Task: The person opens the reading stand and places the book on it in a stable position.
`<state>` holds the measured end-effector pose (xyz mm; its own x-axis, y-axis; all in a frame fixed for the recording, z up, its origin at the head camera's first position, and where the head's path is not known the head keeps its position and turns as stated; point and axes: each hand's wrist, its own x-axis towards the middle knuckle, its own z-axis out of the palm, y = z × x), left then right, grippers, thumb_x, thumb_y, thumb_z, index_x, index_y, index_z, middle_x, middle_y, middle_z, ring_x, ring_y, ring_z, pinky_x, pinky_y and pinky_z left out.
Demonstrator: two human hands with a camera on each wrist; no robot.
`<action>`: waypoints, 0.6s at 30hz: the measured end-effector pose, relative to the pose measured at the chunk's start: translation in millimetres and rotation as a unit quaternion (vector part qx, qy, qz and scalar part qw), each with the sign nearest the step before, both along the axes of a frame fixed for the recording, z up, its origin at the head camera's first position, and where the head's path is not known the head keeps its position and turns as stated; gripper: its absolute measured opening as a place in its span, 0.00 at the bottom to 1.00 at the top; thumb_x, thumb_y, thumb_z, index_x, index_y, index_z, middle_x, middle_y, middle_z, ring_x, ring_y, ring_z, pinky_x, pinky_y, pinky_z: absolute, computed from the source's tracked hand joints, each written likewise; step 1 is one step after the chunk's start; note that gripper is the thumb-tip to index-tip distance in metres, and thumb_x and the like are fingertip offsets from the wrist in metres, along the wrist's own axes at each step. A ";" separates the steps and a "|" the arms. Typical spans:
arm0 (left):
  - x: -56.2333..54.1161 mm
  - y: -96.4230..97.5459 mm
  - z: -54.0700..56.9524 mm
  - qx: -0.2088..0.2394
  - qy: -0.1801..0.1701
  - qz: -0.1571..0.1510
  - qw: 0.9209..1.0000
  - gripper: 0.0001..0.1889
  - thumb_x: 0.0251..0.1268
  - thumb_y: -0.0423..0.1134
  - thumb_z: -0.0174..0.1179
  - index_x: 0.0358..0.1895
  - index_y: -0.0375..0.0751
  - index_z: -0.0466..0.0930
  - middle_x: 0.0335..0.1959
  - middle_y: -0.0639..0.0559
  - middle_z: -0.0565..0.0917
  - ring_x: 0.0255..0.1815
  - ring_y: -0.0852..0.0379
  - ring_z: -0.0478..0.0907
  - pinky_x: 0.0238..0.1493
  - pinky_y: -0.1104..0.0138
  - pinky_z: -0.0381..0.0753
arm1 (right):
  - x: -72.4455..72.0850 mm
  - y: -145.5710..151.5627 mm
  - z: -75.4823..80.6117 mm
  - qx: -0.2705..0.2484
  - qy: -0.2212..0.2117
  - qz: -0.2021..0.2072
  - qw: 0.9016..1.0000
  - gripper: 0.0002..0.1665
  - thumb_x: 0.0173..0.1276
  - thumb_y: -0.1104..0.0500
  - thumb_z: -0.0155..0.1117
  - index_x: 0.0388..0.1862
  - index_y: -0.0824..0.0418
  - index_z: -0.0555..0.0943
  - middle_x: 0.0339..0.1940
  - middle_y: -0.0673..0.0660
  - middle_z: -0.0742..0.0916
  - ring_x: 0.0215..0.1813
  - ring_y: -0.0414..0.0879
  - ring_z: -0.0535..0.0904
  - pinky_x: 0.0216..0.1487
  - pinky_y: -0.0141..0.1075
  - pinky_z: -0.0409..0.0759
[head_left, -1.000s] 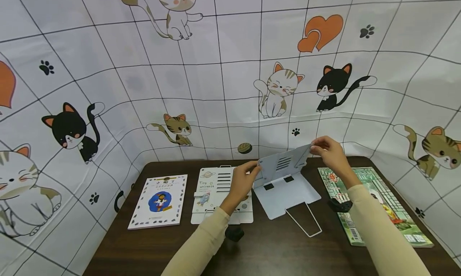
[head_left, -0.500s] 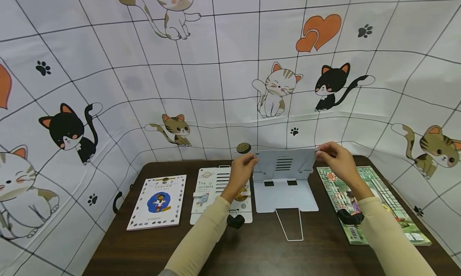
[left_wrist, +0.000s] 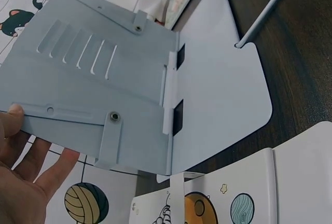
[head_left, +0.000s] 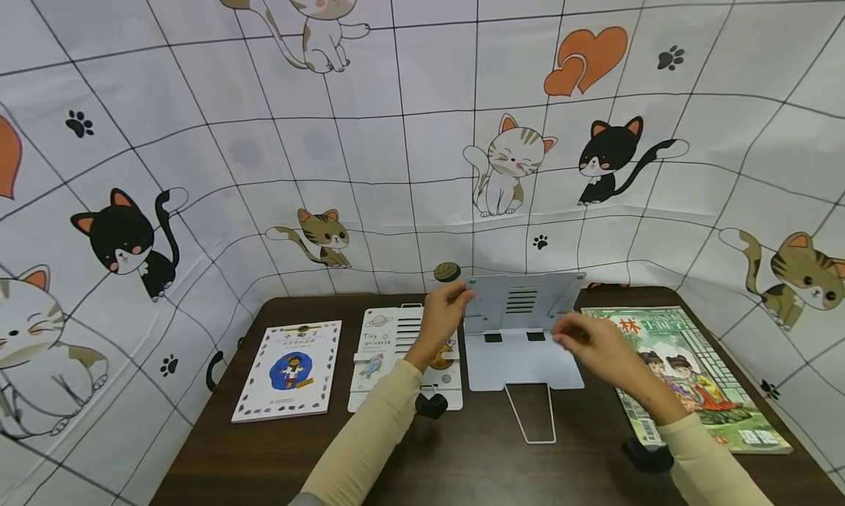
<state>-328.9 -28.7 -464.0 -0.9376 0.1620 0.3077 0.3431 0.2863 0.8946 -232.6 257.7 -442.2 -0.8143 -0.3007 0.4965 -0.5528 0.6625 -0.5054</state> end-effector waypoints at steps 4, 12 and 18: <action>-0.2 -1.3 0.4 -0.005 0.006 0.009 1.000 0.19 0.80 0.41 0.63 0.66 0.35 0.83 0.58 0.41 0.90 0.58 0.46 0.88 0.58 0.56 0.88 | 16.2 -14.6 -24.8 0.056 -0.063 0.117 0.990 0.08 0.69 0.66 0.75 0.37 0.53 0.86 0.33 0.42 0.89 0.34 0.28 0.79 0.33 0.32 0.81; -1.9 -0.7 0.1 0.001 -0.001 -0.001 1.000 0.20 0.81 0.41 0.62 0.67 0.33 0.82 0.60 0.40 0.89 0.62 0.44 0.86 0.63 0.55 0.87 | 37.4 -28.1 -65.2 0.140 -0.159 0.202 0.956 0.08 0.67 0.57 0.79 0.35 0.48 0.85 0.32 0.37 0.83 0.32 0.24 0.74 0.32 0.26 0.77; -2.2 -0.1 -0.4 0.000 -0.001 -0.003 1.000 0.20 0.81 0.40 0.62 0.67 0.34 0.82 0.59 0.41 0.89 0.63 0.44 0.86 0.65 0.53 0.86 | 41.4 -31.6 -74.8 0.174 -0.138 0.192 0.956 0.13 0.64 0.59 0.80 0.30 0.45 0.83 0.30 0.35 0.81 0.32 0.23 0.72 0.32 0.25 0.76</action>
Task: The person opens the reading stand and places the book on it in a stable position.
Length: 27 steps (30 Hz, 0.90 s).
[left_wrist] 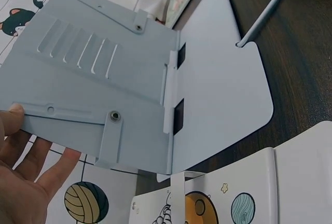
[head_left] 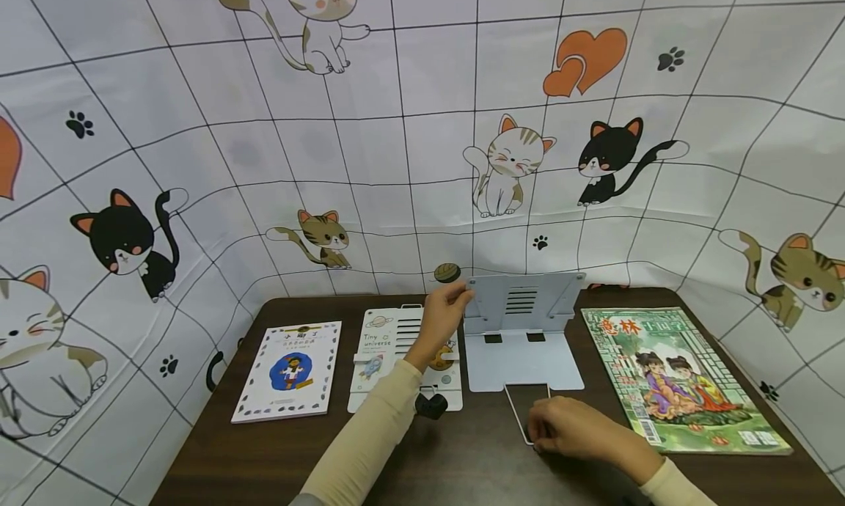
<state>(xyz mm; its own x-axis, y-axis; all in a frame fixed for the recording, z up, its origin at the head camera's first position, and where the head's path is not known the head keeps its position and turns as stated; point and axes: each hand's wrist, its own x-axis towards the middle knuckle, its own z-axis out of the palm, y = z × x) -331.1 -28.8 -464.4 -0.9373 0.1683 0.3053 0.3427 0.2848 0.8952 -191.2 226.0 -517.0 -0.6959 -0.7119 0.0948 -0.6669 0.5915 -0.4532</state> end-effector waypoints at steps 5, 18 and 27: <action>0.2 -1.3 -0.6 0.002 -0.005 -0.004 1.000 0.21 0.81 0.41 0.61 0.69 0.35 0.81 0.60 0.42 0.89 0.63 0.45 0.86 0.65 0.53 0.85 | -0.2 -1.7 -1.5 0.016 0.014 -0.002 1.000 0.13 0.63 0.60 0.79 0.29 0.45 0.82 0.28 0.34 0.79 0.30 0.23 0.71 0.30 0.24 0.75; 1.6 -2.4 -1.1 0.004 -0.015 -0.019 1.000 0.23 0.82 0.42 0.60 0.72 0.34 0.78 0.64 0.40 0.86 0.67 0.44 0.84 0.67 0.54 0.84 | -1.8 -3.8 22.8 0.034 -0.002 -0.024 0.999 0.15 0.54 0.60 0.74 0.27 0.43 0.76 0.25 0.34 0.74 0.27 0.27 0.66 0.28 0.26 0.68; 1.2 -3.4 -0.8 -0.002 -0.017 -0.014 1.000 0.22 0.82 0.42 0.61 0.70 0.35 0.79 0.65 0.40 0.86 0.67 0.44 0.83 0.68 0.51 0.83 | -19.1 3.7 59.7 -0.037 0.006 -0.048 0.998 0.16 0.60 0.65 0.72 0.31 0.45 0.76 0.27 0.38 0.76 0.30 0.28 0.67 0.32 0.28 0.68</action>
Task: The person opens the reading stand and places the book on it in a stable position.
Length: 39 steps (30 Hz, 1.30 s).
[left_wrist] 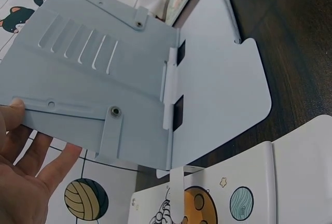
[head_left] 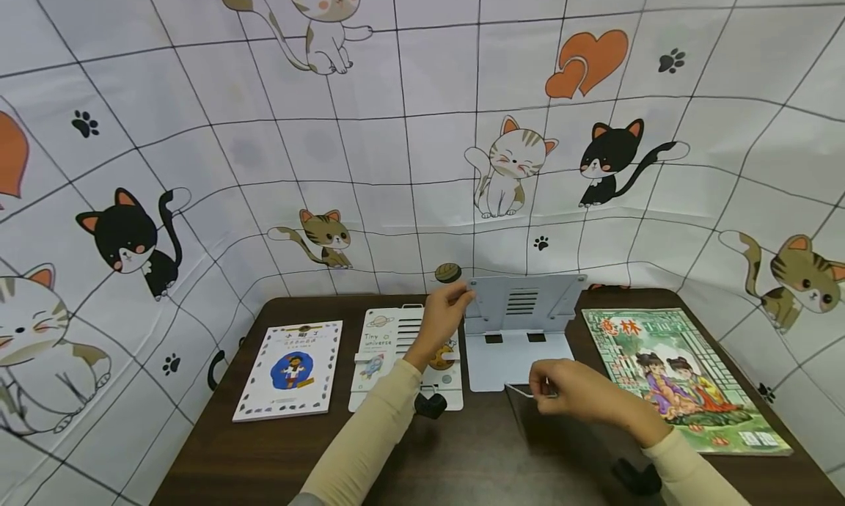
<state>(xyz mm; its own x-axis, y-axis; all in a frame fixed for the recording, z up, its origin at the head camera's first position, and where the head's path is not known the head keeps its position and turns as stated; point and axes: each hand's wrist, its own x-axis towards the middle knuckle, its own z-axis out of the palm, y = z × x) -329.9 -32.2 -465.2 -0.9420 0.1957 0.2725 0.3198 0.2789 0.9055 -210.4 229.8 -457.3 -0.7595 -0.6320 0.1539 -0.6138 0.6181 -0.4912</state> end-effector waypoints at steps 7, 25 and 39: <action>1.8 -0.5 -0.2 -0.007 0.015 0.000 1.000 0.19 0.82 0.41 0.60 0.67 0.35 0.82 0.62 0.40 0.88 0.65 0.43 0.85 0.66 0.51 0.85 | -16.5 2.7 0.3 -0.057 0.066 -0.044 0.995 0.14 0.63 0.67 0.72 0.34 0.49 0.78 0.29 0.40 0.78 0.32 0.30 0.69 0.31 0.28 0.71; 0.8 0.1 -1.7 -0.015 0.031 0.006 0.999 0.14 0.81 0.40 0.62 0.60 0.38 0.87 0.56 0.43 0.90 0.61 0.46 0.86 0.64 0.51 0.85 | -33.9 21.6 -50.1 -0.124 0.031 -0.160 0.979 0.04 0.73 0.65 0.72 0.42 0.61 0.85 0.36 0.47 0.89 0.39 0.31 0.83 0.39 0.32 0.87; 4.5 -2.3 -5.2 -0.035 0.050 0.002 0.998 0.17 0.81 0.40 0.61 0.63 0.33 0.85 0.60 0.40 0.88 0.63 0.43 0.85 0.65 0.50 0.85 | -42.2 21.0 -60.9 -0.154 -0.053 -0.216 0.963 0.05 0.73 0.63 0.72 0.39 0.63 0.84 0.30 0.54 0.90 0.30 0.38 0.85 0.34 0.31 0.82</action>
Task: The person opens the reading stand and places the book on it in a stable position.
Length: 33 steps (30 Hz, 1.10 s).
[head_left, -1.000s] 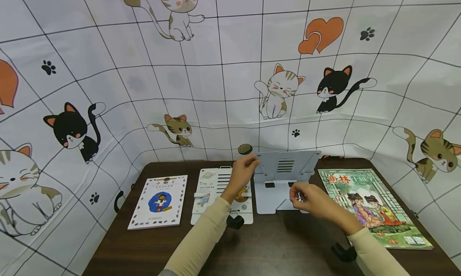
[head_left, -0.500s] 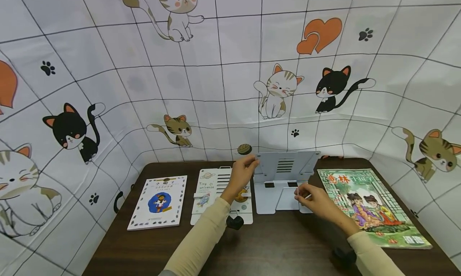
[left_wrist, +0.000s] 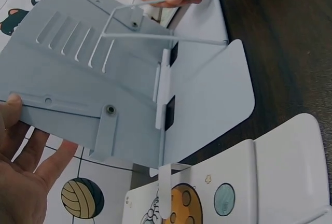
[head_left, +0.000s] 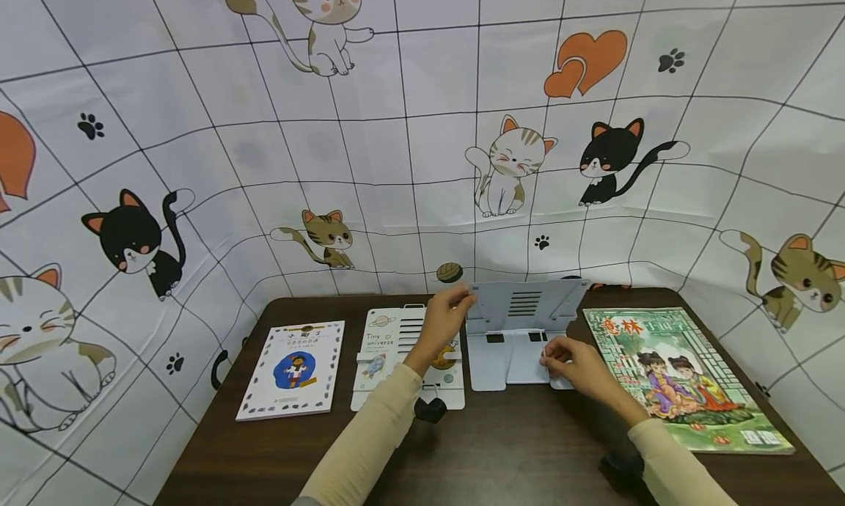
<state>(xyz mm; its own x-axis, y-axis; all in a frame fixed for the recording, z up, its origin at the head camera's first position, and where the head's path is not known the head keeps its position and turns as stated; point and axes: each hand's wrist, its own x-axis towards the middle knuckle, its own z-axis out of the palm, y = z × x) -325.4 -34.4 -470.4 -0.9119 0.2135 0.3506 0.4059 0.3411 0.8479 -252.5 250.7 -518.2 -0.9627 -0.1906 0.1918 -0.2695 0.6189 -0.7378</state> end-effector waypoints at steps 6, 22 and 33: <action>6.1 -2.1 -2.2 0.020 -0.016 -0.019 1.000 0.14 0.81 0.41 0.61 0.59 0.38 0.87 0.59 0.43 0.89 0.65 0.45 0.83 0.68 0.49 0.83 | -4.6 0.1 -2.1 -0.007 -0.017 -0.007 1.000 0.06 0.73 0.63 0.72 0.42 0.65 0.84 0.33 0.57 0.91 0.29 0.40 0.86 0.33 0.32 0.84; 24.6 -6.6 -10.2 0.029 -0.024 -0.046 0.998 0.13 0.80 0.39 0.62 0.59 0.40 0.88 0.57 0.44 0.90 0.64 0.45 0.86 0.65 0.58 0.85 | -5.5 -4.3 -2.4 -0.001 -0.037 -0.015 0.999 0.10 0.74 0.62 0.72 0.44 0.69 0.84 0.32 0.59 0.92 0.28 0.45 0.87 0.30 0.32 0.81; 28.9 -8.4 -10.3 0.043 -0.025 -0.052 0.997 0.13 0.80 0.38 0.62 0.59 0.40 0.88 0.57 0.43 0.90 0.64 0.45 0.85 0.68 0.55 0.84 | -6.4 -5.7 -1.9 0.005 -0.051 -0.024 0.998 0.09 0.75 0.61 0.70 0.44 0.68 0.84 0.30 0.58 0.91 0.27 0.42 0.87 0.29 0.33 0.81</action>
